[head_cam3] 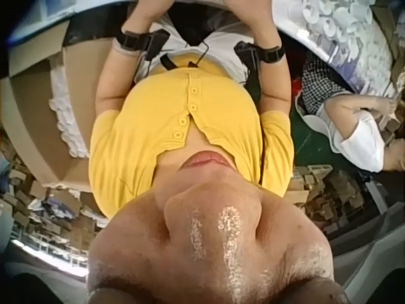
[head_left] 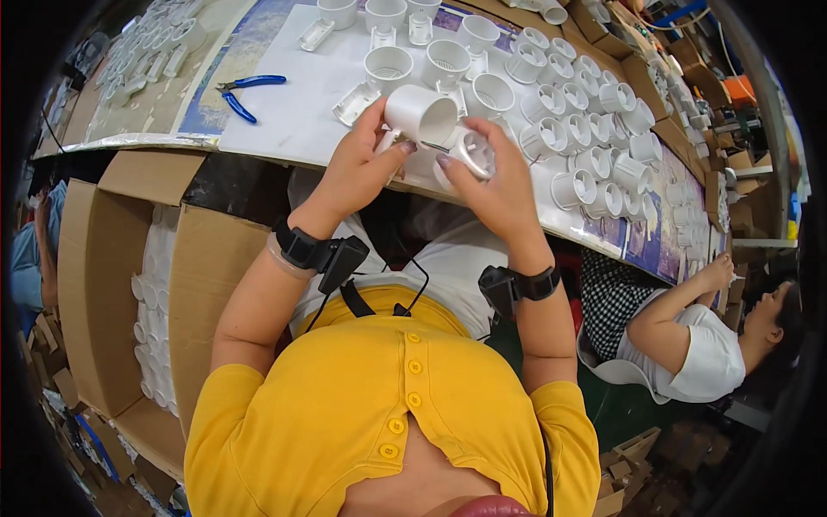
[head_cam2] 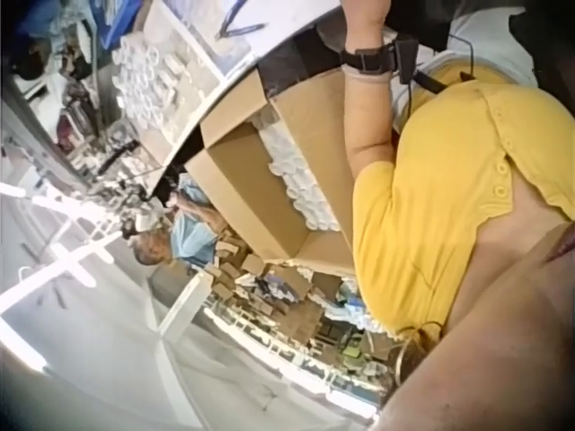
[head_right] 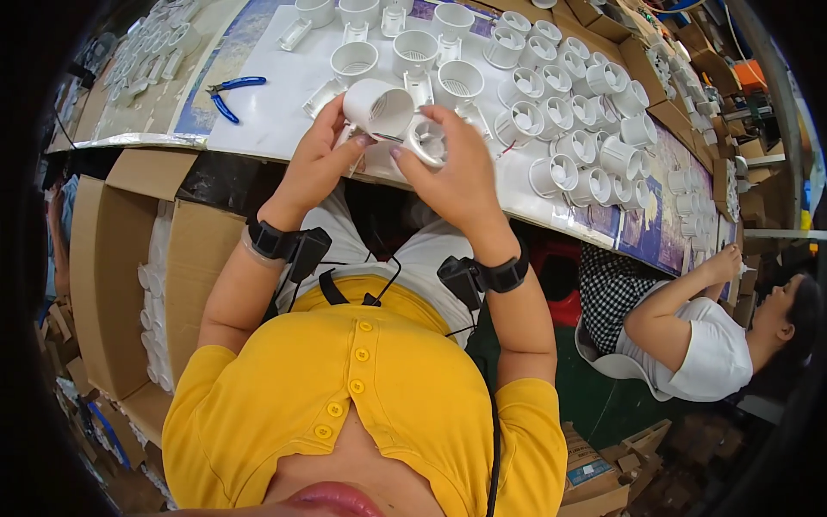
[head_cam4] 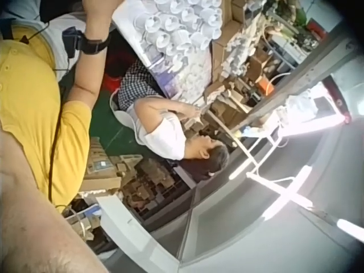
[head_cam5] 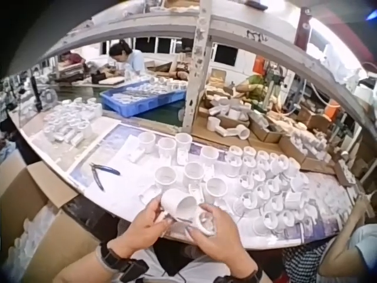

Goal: The person trims a white plastic housing using shears, places it into a box, and picks up another housing. They then thread the wires of a small fan through the housing and press the fan into place by hand.

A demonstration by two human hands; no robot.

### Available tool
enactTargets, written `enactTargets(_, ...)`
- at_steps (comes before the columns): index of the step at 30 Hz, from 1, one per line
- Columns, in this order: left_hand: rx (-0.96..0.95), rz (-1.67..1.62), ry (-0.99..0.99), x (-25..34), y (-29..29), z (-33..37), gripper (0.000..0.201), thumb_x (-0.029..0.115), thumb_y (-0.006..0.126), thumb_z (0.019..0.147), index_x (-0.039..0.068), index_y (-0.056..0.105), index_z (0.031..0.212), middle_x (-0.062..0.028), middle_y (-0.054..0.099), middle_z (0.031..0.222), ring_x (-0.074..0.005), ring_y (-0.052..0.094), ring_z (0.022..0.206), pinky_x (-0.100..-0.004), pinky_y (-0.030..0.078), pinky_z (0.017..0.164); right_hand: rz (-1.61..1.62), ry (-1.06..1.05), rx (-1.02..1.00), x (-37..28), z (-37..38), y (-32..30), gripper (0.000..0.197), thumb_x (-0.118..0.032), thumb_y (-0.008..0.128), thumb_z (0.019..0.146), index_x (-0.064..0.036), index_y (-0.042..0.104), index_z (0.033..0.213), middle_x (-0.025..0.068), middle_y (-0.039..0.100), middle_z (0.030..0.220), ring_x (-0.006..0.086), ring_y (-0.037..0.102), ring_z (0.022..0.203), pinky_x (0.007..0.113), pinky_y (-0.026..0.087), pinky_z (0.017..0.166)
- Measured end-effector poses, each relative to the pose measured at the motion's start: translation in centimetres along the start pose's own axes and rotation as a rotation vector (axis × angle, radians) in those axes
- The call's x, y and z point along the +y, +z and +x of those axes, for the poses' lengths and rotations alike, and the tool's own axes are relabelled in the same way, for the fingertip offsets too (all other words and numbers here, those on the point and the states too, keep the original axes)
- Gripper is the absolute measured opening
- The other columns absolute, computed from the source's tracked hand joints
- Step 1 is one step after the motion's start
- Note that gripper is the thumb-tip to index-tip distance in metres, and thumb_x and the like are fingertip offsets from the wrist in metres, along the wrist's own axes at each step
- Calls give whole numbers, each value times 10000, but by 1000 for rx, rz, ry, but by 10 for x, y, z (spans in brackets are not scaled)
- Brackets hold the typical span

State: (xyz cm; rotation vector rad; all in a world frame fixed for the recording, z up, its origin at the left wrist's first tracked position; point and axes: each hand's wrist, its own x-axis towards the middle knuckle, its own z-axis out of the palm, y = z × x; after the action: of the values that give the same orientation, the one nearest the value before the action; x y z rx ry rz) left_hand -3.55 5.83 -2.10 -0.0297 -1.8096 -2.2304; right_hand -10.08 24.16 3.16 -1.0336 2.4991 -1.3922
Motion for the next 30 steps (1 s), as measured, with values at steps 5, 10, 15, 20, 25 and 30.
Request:
enactTargets(5, -62, 3, -274, 1, 6, 2, 533, 110, 593, 893, 23, 342, 1355, -99, 572, 1123, -161, 596, 952, -277, 500, 767, -590, -481, -12, -27, 10, -23, 511, -128, 719, 740, -52, 553, 1217, 138, 553, 1130, 316, 514, 1057, 369, 417, 919)
enactTargets(10, -72, -142, -412, 15, 15, 0, 435, 129, 555, 919, 64, 403, 1321, -66, 587, 1033, -121, 572, 920, -242, 489, 725, -364, -634, -171, -7, 47, -38, 524, -108, 696, 769, -85, 543, 1269, 116, 543, 1169, 289, 510, 1097, 356, 412, 937)
enactTargets(15, -54, 170, -258, 1, 8, 0, 415, 164, 584, 899, 60, 432, 1271, -91, 586, 1042, -149, 585, 939, -279, 498, 750, -27, -512, -328, 13, 56, -28, 517, -89, 669, 798, -119, 541, 1298, 104, 525, 1210, 260, 498, 1144, 344, 397, 971)
enactTargets(20, 93, 611, 59, 8, 10, -7, 369, 196, 668, 801, 34, 541, 1106, -130, 579, 1107, -249, 575, 1015, -320, 500, 765, -96, -438, -291, 15, 55, -20, 494, -92, 662, 806, -126, 555, 1287, 103, 520, 1218, 244, 501, 1147, 338, 401, 971)
enactTargets(25, 266, 914, 326, -2, 19, -7, 230, 208, 698, 756, 73, 634, 931, -112, 592, 1097, -287, 549, 1018, -361, 484, 798, -107, -399, -261, 10, 54, -15, 480, -97, 659, 808, -130, 565, 1277, 103, 522, 1216, 245, 509, 1133, 335, 411, 958)
enactTargets(30, 263, 920, 246, -5, 22, -4, 155, 181, 715, 758, 71, 653, 848, -65, 615, 1054, -286, 536, 1002, -353, 452, 848, -100, -411, -265, 11, 56, -16, 476, -100, 656, 811, -135, 566, 1277, 101, 520, 1222, 245, 504, 1147, 338, 415, 955)
